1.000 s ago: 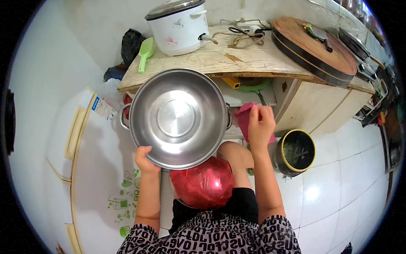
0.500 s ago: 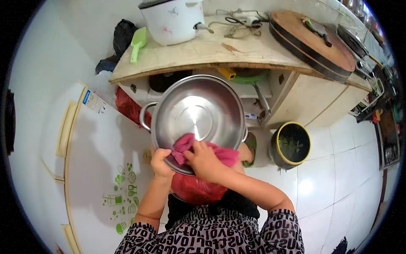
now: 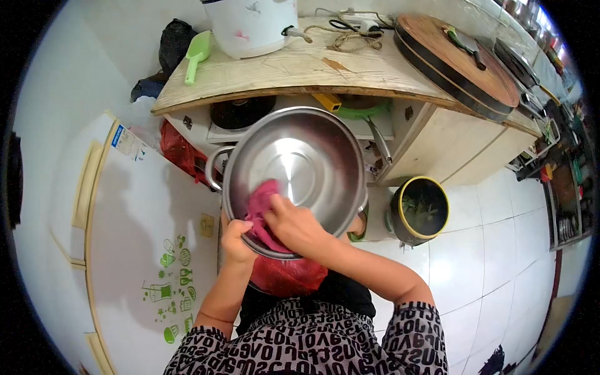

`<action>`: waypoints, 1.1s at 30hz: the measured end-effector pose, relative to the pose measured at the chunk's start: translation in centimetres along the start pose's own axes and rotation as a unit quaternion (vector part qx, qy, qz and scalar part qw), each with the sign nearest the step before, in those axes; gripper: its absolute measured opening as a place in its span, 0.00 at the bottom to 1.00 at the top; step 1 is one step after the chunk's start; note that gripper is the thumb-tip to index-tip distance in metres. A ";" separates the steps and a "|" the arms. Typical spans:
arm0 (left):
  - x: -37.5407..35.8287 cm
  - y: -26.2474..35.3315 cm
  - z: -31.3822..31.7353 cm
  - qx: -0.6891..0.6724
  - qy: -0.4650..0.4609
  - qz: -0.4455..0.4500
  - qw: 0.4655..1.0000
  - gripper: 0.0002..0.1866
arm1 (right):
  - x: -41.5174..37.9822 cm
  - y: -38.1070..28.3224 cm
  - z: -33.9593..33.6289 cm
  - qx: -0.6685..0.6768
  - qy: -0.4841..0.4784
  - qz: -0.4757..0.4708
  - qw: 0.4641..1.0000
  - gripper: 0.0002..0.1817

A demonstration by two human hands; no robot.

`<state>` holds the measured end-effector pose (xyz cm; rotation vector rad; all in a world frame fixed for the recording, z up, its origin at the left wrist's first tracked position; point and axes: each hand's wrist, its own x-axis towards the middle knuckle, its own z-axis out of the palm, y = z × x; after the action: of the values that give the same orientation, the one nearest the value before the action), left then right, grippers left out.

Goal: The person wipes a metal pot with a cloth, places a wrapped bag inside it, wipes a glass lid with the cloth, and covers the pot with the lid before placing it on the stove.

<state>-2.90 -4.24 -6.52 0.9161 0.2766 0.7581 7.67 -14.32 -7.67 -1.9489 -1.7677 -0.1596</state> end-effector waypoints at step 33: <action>-3.6 -1.1 -0.6 -0.005 -0.005 -0.181 0.983 0.47 | -4.0 5.7 -0.1 0.190 0.136 0.298 0.925 0.12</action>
<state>-5.22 -6.84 -8.10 0.8290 0.4171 0.4185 12.54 -18.11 -10.85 -1.9590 -0.8914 0.1127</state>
